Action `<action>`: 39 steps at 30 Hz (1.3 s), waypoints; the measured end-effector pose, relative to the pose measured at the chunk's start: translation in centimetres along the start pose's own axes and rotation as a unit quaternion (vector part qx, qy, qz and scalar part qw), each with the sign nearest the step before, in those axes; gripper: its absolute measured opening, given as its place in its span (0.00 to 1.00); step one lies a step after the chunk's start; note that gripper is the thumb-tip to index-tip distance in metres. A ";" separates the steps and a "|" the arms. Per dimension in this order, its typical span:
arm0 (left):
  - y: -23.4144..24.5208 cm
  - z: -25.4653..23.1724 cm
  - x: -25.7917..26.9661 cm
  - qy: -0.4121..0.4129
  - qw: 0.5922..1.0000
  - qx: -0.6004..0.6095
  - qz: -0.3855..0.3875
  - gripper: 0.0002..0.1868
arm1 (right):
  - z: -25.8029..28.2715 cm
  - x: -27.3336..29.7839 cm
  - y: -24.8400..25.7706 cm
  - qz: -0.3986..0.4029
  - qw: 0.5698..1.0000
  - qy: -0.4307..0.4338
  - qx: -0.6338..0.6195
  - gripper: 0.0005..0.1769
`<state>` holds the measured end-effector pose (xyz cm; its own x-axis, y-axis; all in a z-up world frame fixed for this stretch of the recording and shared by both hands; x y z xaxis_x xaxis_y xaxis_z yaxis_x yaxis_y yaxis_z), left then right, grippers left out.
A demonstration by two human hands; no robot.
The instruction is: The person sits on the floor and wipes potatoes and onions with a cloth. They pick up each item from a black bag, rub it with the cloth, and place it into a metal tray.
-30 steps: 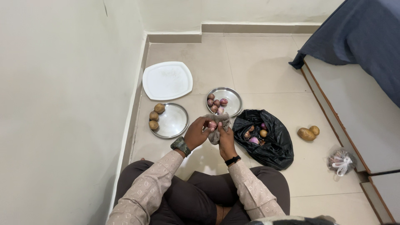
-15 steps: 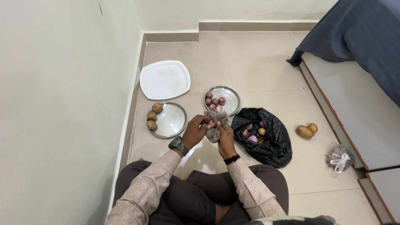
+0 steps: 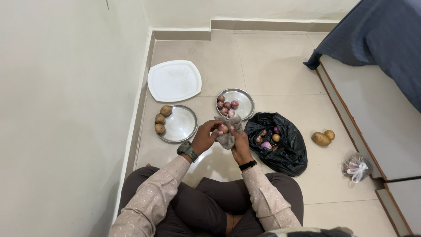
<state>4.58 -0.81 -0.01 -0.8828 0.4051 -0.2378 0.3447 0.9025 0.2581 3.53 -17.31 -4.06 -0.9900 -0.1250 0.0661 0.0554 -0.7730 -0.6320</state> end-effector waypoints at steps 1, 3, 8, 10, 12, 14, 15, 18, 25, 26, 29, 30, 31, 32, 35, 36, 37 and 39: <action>0.1 0.1 0.0 -0.008 1.000 0.001 0.012 0.19 | 0.2 0.0 -0.2 0.006 0.999 -0.018 -0.026 0.16; 0.3 0.7 0.0 -0.025 0.999 0.002 0.036 0.21 | 0.5 0.3 -0.8 0.026 0.999 -0.020 -0.041 0.17; -0.3 2.4 -0.1 0.017 1.000 -0.010 -0.022 0.20 | -0.9 0.7 -1.4 0.038 0.999 -0.017 0.027 0.15; -0.2 2.0 0.3 0.036 0.998 -0.028 -0.038 0.21 | -1.5 0.8 -1.3 0.039 0.998 -0.002 0.054 0.14; -0.2 0.9 0.5 0.015 0.998 -0.041 -0.053 0.24 | -1.4 0.6 -0.8 0.011 0.998 0.014 0.063 0.13; 0.0 -0.3 0.7 -0.018 0.999 -0.019 -0.037 0.26 | -0.9 0.5 -0.6 -0.006 0.998 0.018 0.052 0.13; 0.0 -0.9 0.5 -0.035 0.999 -0.009 -0.029 0.27 | -0.5 0.6 -0.6 -0.009 0.999 0.014 0.036 0.13; 0.3 -1.3 0.0 -0.018 0.998 0.054 0.018 0.26 | 0.5 0.7 -0.9 0.012 1.000 -0.003 -0.020 0.15; 0.6 -0.9 0.1 0.001 1.000 0.013 0.021 0.27 | -0.8 0.7 -0.8 0.039 0.997 0.033 0.065 0.15; 0.6 -1.0 0.2 -0.006 1.000 0.014 0.025 0.27 | -0.8 0.6 -0.6 0.031 0.997 0.035 0.060 0.15; 0.3 -1.4 0.0 -0.045 0.996 0.050 0.049 0.27 | -0.3 0.4 -0.2 0.012 0.999 0.033 0.029 0.15; 0.3 -1.4 0.0 -0.062 0.994 0.068 0.058 0.27 | 0.0 0.4 -0.2 0.010 1.000 0.027 0.009 0.15; 0.3 -1.2 -0.1 -0.047 0.995 0.067 0.052 0.25 | 0.2 0.3 -0.4 0.008 1.000 0.021 -0.011 0.15; 0.4 -1.0 -0.2 -0.032 0.996 0.066 0.046 0.24 | 0.4 0.3 -0.6 0.007 0.999 0.011 -0.032 0.15; 0.7 -0.1 -0.2 0.000 0.991 0.134 0.024 0.21 | 0.8 0.6 -1.1 0.010 0.998 0.005 -0.060 0.16; 0.9 0.2 -0.2 0.008 0.986 0.168 0.016 0.21 | 0.9 0.7 -1.3 0.017 0.999 0.017 -0.046 0.16; 1.0 0.6 -0.3 0.016 0.981 0.192 0.001 0.21 | 0.9 0.9 -1.5 0.023 0.999 0.030 -0.032 0.17; 1.2 1.7 -0.2 0.033 0.970 0.241 -0.028 0.22 | 1.4 1.3 -2.8 0.071 0.971 0.117 0.194 0.20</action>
<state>5.71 0.39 -1.26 -0.9173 0.3583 -0.1736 0.3910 0.8927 -0.2240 2.24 -16.16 -1.15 -0.9686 -0.1380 -0.2069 0.1937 -0.9404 -0.2794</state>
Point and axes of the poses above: each hand's wrist, its own x-axis away from the middle knuckle, its own y-axis out of the back of the hand, z = x × y, the point moved 4 cm from there along -x, towards the middle knuckle, and after that the axes turned 10 degrees about z, right-handed, at the moved point
